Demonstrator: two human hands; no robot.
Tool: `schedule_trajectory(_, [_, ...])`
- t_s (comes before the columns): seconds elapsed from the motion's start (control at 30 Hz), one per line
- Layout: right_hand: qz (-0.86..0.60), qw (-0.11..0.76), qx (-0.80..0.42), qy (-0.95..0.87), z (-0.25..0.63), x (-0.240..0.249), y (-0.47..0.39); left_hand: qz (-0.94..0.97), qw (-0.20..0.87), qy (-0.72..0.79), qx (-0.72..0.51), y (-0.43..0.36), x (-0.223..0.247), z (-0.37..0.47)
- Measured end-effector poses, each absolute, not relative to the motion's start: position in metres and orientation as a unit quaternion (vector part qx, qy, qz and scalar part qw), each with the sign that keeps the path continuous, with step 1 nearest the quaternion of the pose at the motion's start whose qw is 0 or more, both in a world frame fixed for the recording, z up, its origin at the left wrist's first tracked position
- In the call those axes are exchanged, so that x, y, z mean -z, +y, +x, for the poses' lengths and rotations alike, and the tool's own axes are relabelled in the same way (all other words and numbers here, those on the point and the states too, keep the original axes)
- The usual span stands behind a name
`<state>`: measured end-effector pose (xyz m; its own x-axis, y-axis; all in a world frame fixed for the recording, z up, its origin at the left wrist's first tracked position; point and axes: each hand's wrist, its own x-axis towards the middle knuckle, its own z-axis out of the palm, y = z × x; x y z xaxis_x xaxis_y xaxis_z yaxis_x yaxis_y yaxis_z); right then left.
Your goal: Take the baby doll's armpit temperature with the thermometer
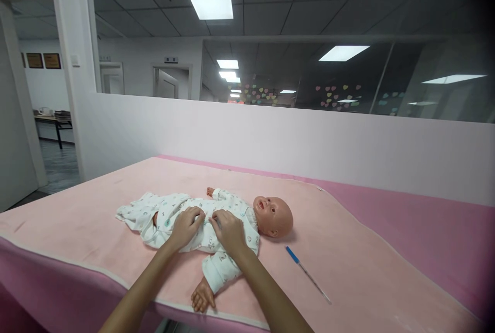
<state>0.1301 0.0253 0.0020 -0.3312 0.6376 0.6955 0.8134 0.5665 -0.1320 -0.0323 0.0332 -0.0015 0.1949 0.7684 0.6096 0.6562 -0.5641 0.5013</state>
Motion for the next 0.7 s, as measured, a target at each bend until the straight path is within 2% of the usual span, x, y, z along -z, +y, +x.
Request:
schedule_trajectory(0.4, [-0.39,0.347,0.108,-0.846,0.157,-0.01,0.01,0.803,0.037,0.439,-0.401,0.031,0.004,-0.035])
schedule_trajectory(0.7, [-0.379,0.44,0.039,-0.814,0.159,0.001,0.013,0.763,-0.033,0.457,-0.457,0.026,0.007,-0.029])
